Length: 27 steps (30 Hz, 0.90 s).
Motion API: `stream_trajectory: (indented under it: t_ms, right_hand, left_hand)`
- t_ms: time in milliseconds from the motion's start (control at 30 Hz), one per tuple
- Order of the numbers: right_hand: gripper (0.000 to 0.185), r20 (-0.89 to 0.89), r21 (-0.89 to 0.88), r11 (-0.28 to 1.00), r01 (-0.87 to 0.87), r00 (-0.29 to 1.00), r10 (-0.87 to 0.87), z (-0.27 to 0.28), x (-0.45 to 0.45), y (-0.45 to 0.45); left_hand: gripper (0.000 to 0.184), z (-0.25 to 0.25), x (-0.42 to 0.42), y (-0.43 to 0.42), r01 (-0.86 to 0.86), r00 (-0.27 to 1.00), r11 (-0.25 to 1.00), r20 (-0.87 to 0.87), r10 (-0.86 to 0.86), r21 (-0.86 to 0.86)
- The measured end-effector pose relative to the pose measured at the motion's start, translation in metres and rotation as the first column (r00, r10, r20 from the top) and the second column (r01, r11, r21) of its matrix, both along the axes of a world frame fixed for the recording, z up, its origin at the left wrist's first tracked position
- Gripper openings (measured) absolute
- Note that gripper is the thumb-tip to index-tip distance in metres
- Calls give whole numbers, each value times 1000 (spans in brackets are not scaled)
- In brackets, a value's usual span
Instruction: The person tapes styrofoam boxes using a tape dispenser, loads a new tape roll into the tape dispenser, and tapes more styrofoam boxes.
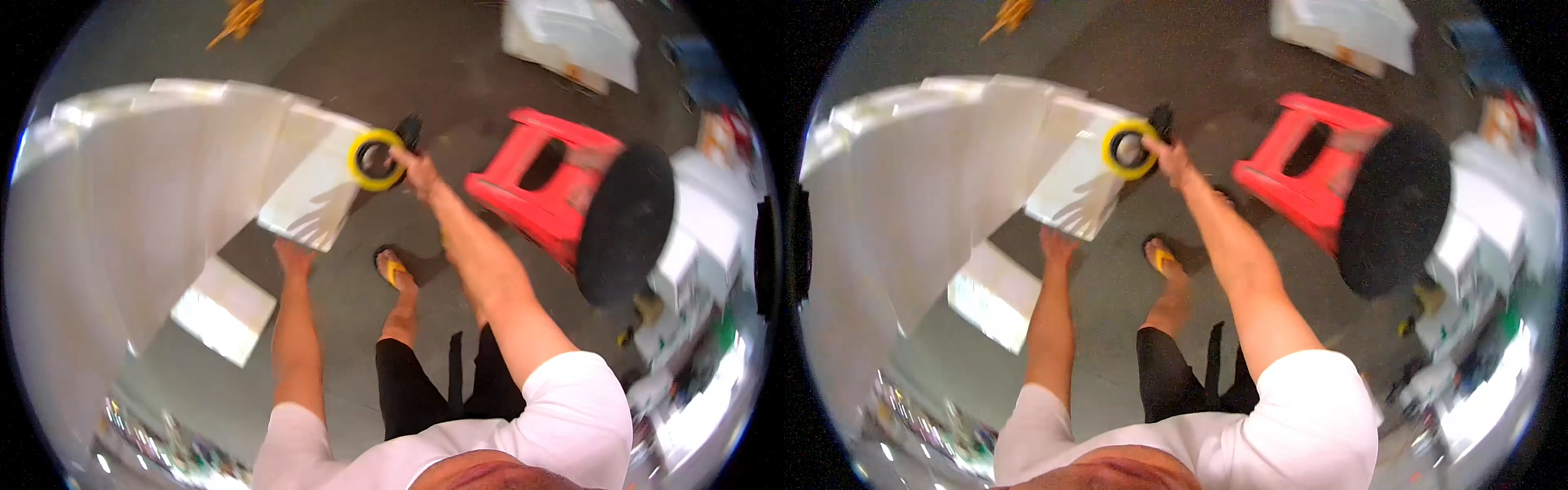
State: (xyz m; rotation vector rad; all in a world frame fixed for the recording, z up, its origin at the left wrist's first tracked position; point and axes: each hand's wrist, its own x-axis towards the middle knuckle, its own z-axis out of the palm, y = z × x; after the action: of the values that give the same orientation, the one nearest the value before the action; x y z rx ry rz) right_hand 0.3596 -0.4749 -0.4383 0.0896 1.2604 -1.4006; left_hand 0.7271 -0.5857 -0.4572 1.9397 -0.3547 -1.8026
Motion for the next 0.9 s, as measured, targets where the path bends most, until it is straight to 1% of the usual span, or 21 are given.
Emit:
stream_trajectory:
  t_ms: [67,100,133,167,200,233,267,300,333,367,400,433,533,567,633,667,700,733,767,833,900]
  right_hand:
    - [45,-62,248,968,23,998,-8,8,25,86]
    - [50,-289,394,916,-78,935,204,60,28,139]
    - [55,-437,577,808,-120,790,430,116,32,193]
    - [57,-315,368,929,36,945,88,143,45,236]
    - [62,-113,114,966,234,969,-221,175,57,265]
    - [54,116,87,940,330,934,-339,226,64,308]
    - [45,134,236,838,492,838,-529,297,72,341]
    - [46,103,297,774,560,787,-609,323,91,396]
    - [47,73,355,704,615,732,-677,340,111,449]
    - [47,-22,390,548,740,602,-798,367,134,489]
    - [41,-155,467,335,819,448,-880,403,146,534]
    - [41,-154,335,190,923,253,-955,412,173,573]
    - [65,-492,402,-326,855,-98,-865,425,274,692]
    - [70,-710,483,-486,729,0,-704,435,303,707]
    - [63,-628,486,-550,679,-166,-760,347,405,800]
    - [57,-739,527,-591,611,-15,-674,386,420,778]
    - [59,-762,492,-618,614,-39,-646,360,452,790]
    - [56,-713,469,-643,606,-170,-680,386,455,776]
    - [56,-706,468,-639,611,-176,-686,384,457,776]
    - [54,-696,584,-461,668,120,-708,372,473,787]
    - [53,-596,688,-491,534,32,-802,337,475,809]
  left_hand:
    - [74,42,-10,10,402,909,914,101,-405,51]
    - [76,86,-34,22,550,814,829,154,-560,106]
    - [75,73,-10,30,586,808,810,53,-587,33]
    - [56,87,-22,55,544,826,839,173,-536,0]
    - [34,96,-17,75,683,730,726,83,-678,-77]
    - [33,106,-12,95,777,613,602,7,-790,-184]
    - [32,128,-23,121,770,638,637,44,-768,-40]
    - [29,170,-27,137,806,591,585,-167,-789,89]
    - [26,178,-22,151,898,440,429,-212,-873,99]
    - [24,185,-20,158,913,408,386,-359,-839,133]
    - [26,227,-39,179,949,315,290,-289,-904,125]
    - [30,254,-50,187,972,219,195,-208,-953,131]
    - [46,302,-79,196,988,137,123,-148,-980,97]
    - [49,307,-88,192,983,157,140,-147,-977,121]
    - [51,315,-103,190,972,197,181,-99,-975,151]
    - [51,318,-113,186,967,213,203,-54,-975,155]
    - [49,326,-126,188,963,193,189,-2,-981,190]
    - [47,330,-139,191,957,173,178,41,-984,228]
    - [44,337,-151,193,959,136,145,54,-989,242]
    - [39,340,-196,237,982,44,63,110,-993,179]
    - [27,350,-209,293,962,258,270,189,-947,39]
